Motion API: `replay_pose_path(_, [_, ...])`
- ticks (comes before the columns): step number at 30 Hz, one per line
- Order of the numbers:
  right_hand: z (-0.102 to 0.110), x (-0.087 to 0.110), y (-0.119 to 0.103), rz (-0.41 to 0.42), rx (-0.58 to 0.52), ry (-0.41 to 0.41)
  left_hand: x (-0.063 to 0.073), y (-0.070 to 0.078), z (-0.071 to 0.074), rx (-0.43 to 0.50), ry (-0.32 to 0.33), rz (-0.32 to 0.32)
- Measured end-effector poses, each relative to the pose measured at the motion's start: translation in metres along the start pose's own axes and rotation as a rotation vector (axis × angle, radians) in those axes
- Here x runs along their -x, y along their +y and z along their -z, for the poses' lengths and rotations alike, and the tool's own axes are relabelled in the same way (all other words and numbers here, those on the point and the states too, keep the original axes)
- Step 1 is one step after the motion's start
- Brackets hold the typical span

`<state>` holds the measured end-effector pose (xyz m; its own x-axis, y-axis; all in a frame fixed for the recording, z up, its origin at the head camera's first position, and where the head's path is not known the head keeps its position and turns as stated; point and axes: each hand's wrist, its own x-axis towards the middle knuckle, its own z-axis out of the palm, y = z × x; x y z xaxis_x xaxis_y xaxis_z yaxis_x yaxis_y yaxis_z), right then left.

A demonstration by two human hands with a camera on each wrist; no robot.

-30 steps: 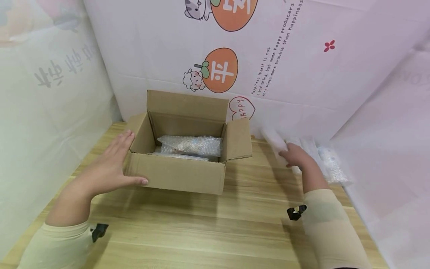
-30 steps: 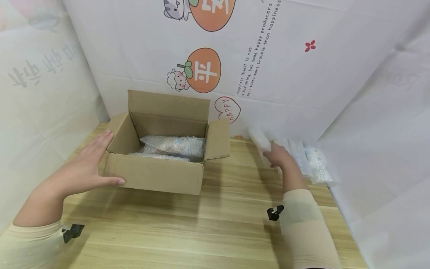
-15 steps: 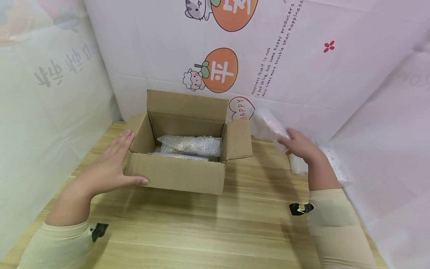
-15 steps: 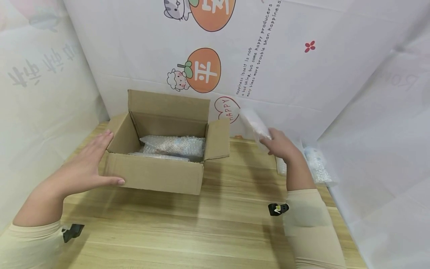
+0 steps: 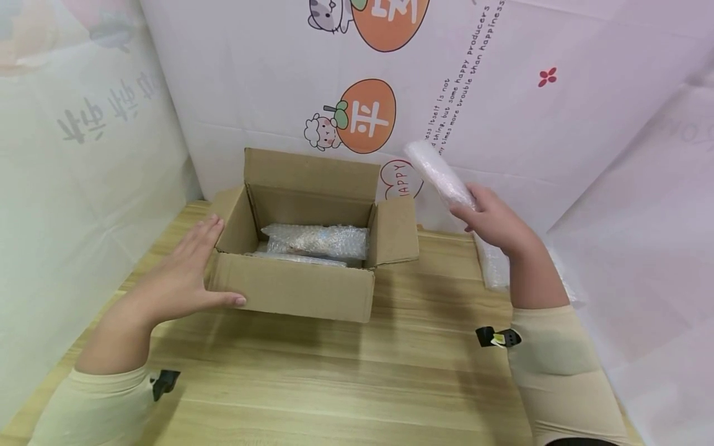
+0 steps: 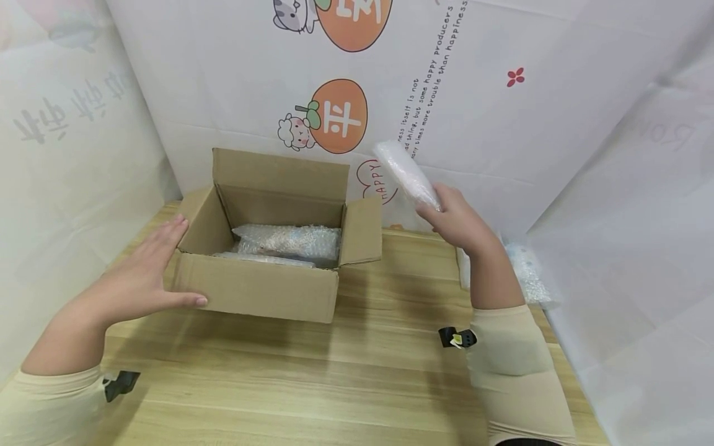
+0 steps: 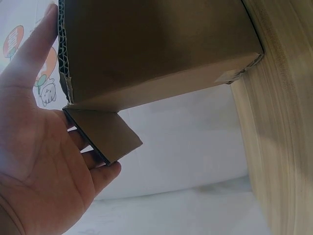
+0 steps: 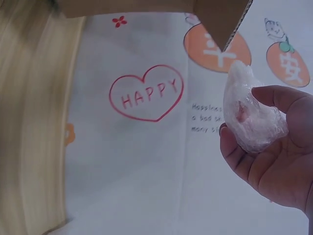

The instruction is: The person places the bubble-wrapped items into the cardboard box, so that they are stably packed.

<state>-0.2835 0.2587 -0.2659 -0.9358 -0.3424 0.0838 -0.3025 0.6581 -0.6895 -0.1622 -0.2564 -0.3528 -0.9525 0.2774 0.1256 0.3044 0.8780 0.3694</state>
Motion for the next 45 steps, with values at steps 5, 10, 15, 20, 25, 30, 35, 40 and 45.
replay_pose_path(5, [-0.005, -0.004, -0.024, 0.09, -0.005, -0.005, 0.0, -0.001, 0.0, 0.0, -0.002, 0.0])
replay_pose_path(10, [-0.015, -0.007, -0.049, 0.158, 0.017, -0.029, 0.0, 0.0, 0.001, -0.003, -0.007, 0.002])
replay_pose_path(15, [-0.034, -0.011, -0.074, 0.229, 0.069, -0.087, 0.0, -0.001, 0.001, -0.002, -0.002, 0.0])
replay_pose_path(20, [-0.054, -0.014, -0.095, 0.292, 0.128, -0.147, 0.0, 0.0, 0.001, -0.003, -0.007, -0.001])
replay_pose_path(25, [-0.072, -0.015, -0.108, 0.32, 0.184, -0.199, 0.0, -0.001, 0.002, -0.006, -0.013, 0.001])
replay_pose_path(30, [-0.087, -0.017, -0.114, 0.35, 0.235, -0.244, 0.0, -0.001, 0.002, -0.013, -0.012, -0.005])
replay_pose_path(35, [-0.101, -0.019, -0.118, 0.357, 0.274, -0.305, 0.0, 0.0, 0.002, -0.018, -0.004, -0.009])
replay_pose_path(40, [-0.111, -0.022, -0.118, 0.341, 0.294, -0.361, 0.0, 0.0, 0.002, -0.013, -0.004, -0.006])
replay_pose_path(45, [-0.117, -0.023, -0.115, 0.334, 0.306, -0.412, 0.0, -0.001, 0.002, -0.013, -0.006, -0.004])
